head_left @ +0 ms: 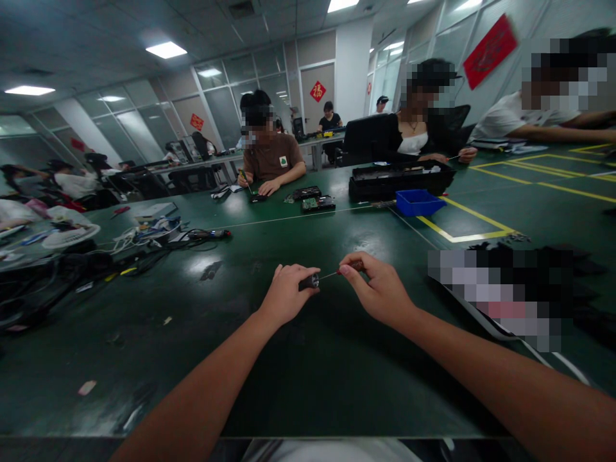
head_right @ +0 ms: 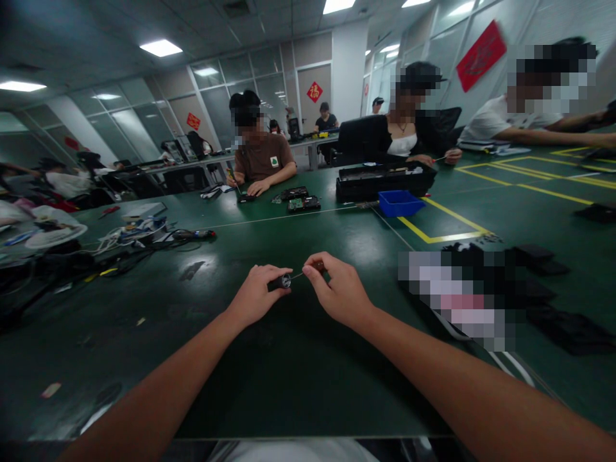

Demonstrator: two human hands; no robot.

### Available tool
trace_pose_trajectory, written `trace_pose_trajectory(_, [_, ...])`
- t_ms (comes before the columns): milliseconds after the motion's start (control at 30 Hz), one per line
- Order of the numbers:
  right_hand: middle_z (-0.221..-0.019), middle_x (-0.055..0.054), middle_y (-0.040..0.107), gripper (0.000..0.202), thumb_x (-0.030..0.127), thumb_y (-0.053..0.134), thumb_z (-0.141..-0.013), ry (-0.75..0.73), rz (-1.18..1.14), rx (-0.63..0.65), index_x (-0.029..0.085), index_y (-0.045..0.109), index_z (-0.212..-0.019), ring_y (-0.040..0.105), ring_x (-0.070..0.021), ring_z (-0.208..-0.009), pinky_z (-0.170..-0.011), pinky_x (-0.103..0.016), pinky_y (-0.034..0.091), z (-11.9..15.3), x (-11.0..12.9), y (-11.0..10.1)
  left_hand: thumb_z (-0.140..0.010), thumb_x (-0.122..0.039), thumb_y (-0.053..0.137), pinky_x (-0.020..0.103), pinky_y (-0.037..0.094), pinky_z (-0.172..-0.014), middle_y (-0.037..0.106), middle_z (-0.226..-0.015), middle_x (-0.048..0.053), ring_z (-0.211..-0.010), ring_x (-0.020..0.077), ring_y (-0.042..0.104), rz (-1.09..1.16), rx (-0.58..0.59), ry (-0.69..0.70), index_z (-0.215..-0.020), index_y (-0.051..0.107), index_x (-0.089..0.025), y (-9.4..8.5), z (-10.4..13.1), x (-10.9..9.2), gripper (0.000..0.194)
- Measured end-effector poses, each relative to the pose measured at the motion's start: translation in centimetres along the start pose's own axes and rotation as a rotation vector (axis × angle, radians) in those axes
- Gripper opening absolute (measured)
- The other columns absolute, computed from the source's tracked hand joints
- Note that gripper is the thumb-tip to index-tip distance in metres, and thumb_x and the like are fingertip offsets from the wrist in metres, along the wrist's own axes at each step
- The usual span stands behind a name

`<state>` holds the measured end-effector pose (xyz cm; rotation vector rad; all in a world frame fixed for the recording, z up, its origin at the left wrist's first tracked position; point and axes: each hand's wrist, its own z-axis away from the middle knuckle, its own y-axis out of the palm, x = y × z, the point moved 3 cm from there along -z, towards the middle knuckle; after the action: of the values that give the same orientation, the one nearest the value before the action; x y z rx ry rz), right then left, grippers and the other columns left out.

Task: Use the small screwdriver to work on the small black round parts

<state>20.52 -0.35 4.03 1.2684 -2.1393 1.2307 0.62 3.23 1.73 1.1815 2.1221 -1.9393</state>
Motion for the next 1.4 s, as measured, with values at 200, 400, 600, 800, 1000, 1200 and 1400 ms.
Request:
trace_pose_trajectory(200, [-0.084,-0.003,0.07,0.013,0.029,0.054,-0.095,0.012,0.002,-0.013,0.021,0.063,-0.093,0.067,-0.0185,-0.077,-0.07,-0.03,0.049,0.1,-0.3,0.1,-0.086,-0.026,0.071,0.055,0.028,-0.112,0.066,-0.118,0.002,-0.113,0.0247,0.056,-0.003,-0.002,0.004,-0.123,0.064,-0.032,0.3,-0.2,0.3,0.038])
trace_pose_trajectory(400, [-0.086,-0.003,0.071,0.012,0.028,0.053,-0.095,0.008,0.004,0.012,0.021,0.063,-0.094,0.068,-0.0185,-0.079,-0.072,-0.031,0.05,-0.1,-0.4,0.2,-0.086,-0.025,0.072,0.051,0.032,-0.108,0.066,-0.117,0.003,-0.111,0.0242,0.056,0.0,0.005,0.031,-0.123,0.064,-0.031,0.4,-0.2,0.3,0.039])
trace_pose_trajectory(600, [-0.084,-0.004,0.071,0.013,0.028,0.051,-0.095,0.015,0.08,-0.005,0.02,0.062,-0.092,0.068,-0.0194,-0.077,-0.069,-0.031,0.05,-0.2,-0.2,0.2,-0.086,-0.027,0.071,0.053,0.03,-0.109,0.066,-0.118,0.003,-0.113,0.0248,0.056,-0.01,0.029,0.014,-0.124,0.063,-0.032,0.7,-0.2,0.6,0.039])
trace_pose_trajectory(800, [-0.085,-0.005,0.071,0.016,0.03,0.05,-0.096,0.03,0.13,-0.01,0.02,0.063,-0.094,0.068,-0.0203,-0.078,-0.067,-0.031,0.05,-0.1,-0.4,0.0,-0.087,-0.026,0.07,0.057,0.025,-0.114,0.065,-0.12,0.003,-0.116,0.0254,0.056,0.04,0.037,-0.036,-0.122,0.064,-0.03,0.7,-0.2,0.7,0.036])
trace_pose_trajectory(1000, [-0.083,-0.003,0.072,0.018,0.035,0.052,-0.096,0.079,0.098,-0.021,0.021,0.064,-0.098,0.068,-0.0192,-0.075,-0.067,-0.031,0.05,-0.3,-0.5,-0.2,-0.085,-0.025,0.071,0.041,0.045,-0.1,0.064,-0.119,0.004,-0.111,0.0236,0.058,0.098,-0.046,-0.059,-0.117,0.065,-0.025,0.2,-0.3,0.7,0.033])
trace_pose_trajectory(1200, [-0.085,-0.003,0.073,0.015,0.03,0.055,-0.095,0.094,0.093,0.017,0.022,0.063,-0.103,0.07,-0.0194,-0.075,-0.068,-0.032,0.052,-0.2,-0.6,0.3,-0.091,-0.02,0.057,0.038,0.042,-0.105,0.06,-0.125,0.006,-0.115,0.0215,0.056,0.212,-0.108,-0.074,-0.127,0.054,-0.022,-0.4,-0.1,0.2,0.036])
trace_pose_trajectory(1400, [-0.101,-0.007,0.075,0.019,0.023,0.053,-0.094,0.087,0.092,0.054,0.021,0.061,-0.111,0.072,-0.0214,-0.089,-0.075,-0.034,0.055,-0.1,-0.9,0.7,-0.089,-0.035,0.063,0.034,0.047,-0.081,0.063,-0.101,0.004,-0.093,0.0206,0.059,0.089,0.049,-0.042,-0.102,0.06,-0.021,0.1,0.3,-1.4,0.02])
